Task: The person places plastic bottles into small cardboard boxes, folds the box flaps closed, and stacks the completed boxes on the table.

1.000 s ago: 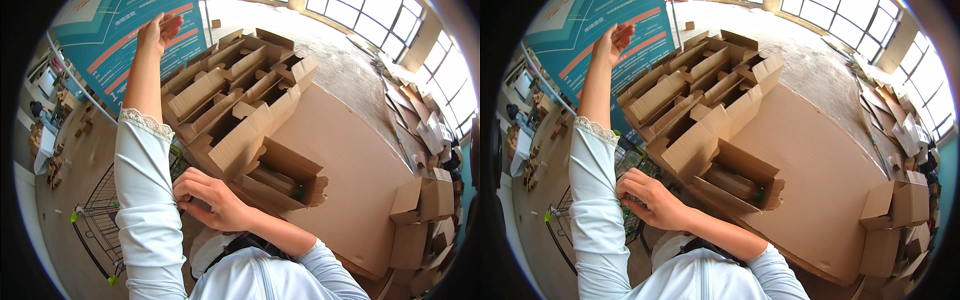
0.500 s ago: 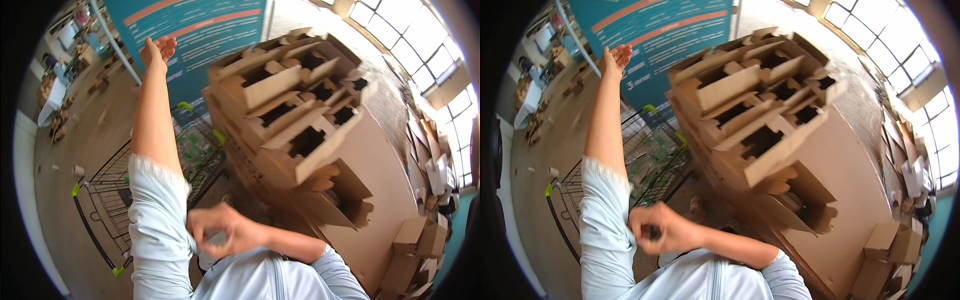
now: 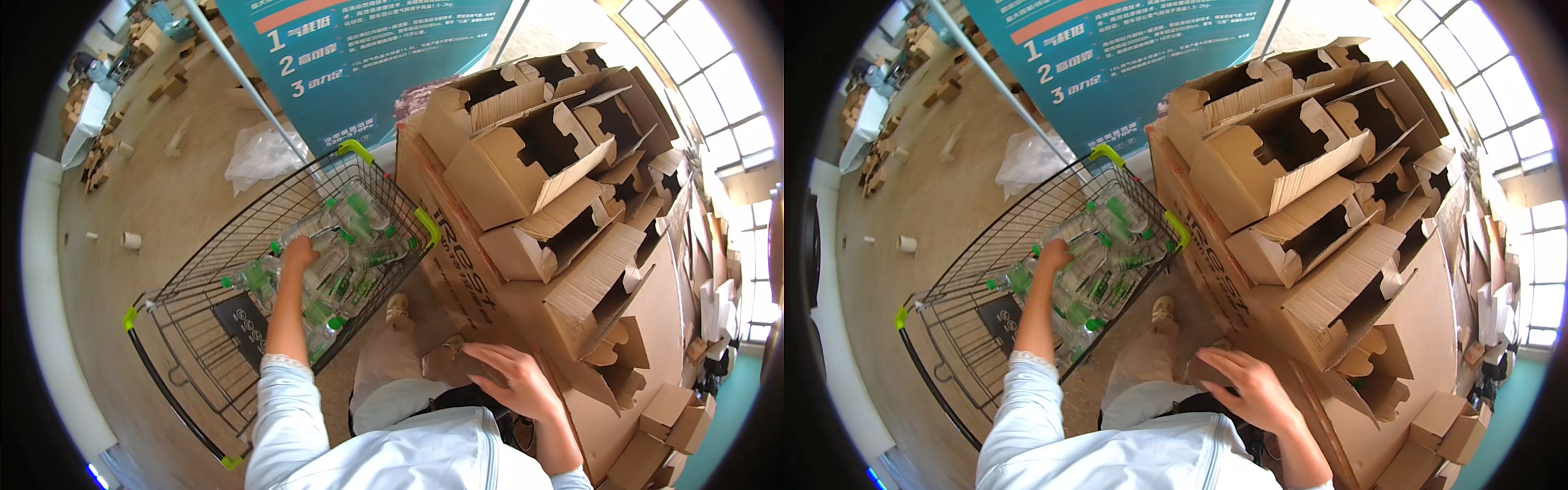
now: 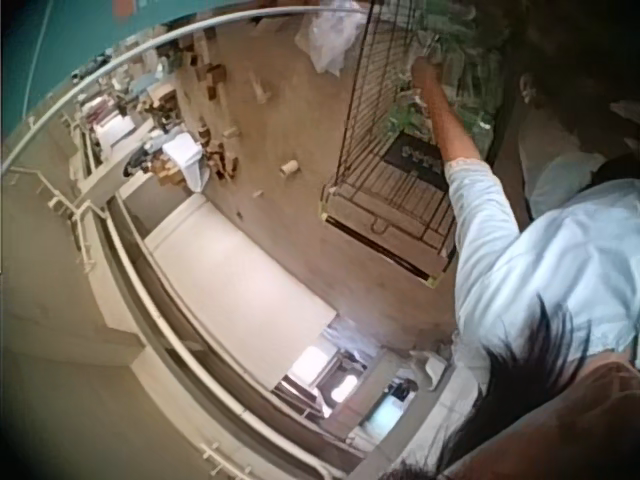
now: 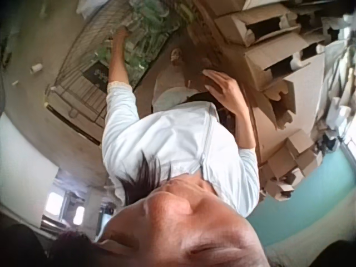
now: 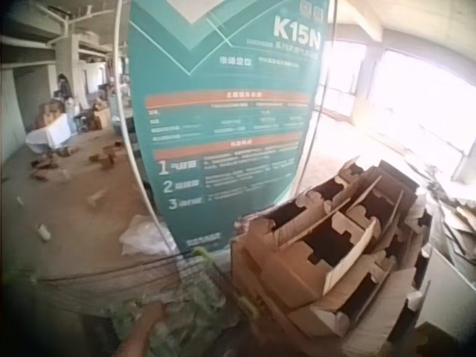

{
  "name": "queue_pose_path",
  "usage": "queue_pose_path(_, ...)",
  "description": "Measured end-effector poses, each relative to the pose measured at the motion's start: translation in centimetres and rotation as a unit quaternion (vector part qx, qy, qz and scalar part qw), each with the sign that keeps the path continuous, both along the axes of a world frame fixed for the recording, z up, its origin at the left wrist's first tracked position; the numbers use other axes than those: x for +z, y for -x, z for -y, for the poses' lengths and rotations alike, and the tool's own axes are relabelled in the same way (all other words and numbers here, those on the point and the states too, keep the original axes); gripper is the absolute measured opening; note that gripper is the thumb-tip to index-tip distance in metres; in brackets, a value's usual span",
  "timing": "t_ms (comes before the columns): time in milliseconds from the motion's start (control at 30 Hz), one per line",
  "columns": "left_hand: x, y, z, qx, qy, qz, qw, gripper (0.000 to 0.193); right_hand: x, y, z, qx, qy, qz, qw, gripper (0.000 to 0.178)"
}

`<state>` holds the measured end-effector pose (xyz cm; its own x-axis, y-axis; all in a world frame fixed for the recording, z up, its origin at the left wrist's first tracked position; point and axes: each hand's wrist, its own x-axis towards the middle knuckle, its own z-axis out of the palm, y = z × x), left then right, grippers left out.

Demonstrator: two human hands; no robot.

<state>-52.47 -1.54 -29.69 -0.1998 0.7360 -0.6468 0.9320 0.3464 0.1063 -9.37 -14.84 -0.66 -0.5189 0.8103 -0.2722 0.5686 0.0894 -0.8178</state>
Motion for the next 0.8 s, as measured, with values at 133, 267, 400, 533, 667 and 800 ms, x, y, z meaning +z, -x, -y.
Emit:
queue_pose_path(133, -11.0, -4.0, 1.9, -0.018, -0.209, 0.112, 0.971, 0.053, 1.8, -3.1, 2.4, -0.079, 0.048, 0.055, 0.994, 0.037)
queue_pose_path(267, -13.4, -11.3, 0.9, -0.172, -0.050, 0.032, 0.983, 0.065, 3.2, -4.4, 4.8, -0.170, 0.073, 0.073, 0.980, 0.036)
queue_pose_path(400, -12.8, -14.6, -0.2, -0.186, 0.052, -0.110, 0.975, 0.073, 4.8, -5.1, 7.2, -0.236, 0.071, 0.114, 0.963, 0.036)
queue_pose_path(533, -10.1, -16.8, -0.4, -0.238, 0.081, -0.175, 0.952, 0.076, 5.7, -6.4, 9.7, -0.274, 0.053, 0.109, 0.954, 0.040)
queue_pose_path(667, -13.6, -13.4, 1.0, -0.085, 0.137, -0.037, 0.986, 0.081, 7.3, -8.4, 11.7, -0.297, -0.020, 0.092, 0.950, 0.043)
queue_pose_path(800, -8.6, -10.6, 0.9, 0.092, 0.129, 0.073, 0.985, 0.071, 8.3, -12.8, 14.1, -0.345, -0.134, 0.087, 0.925, 0.039)
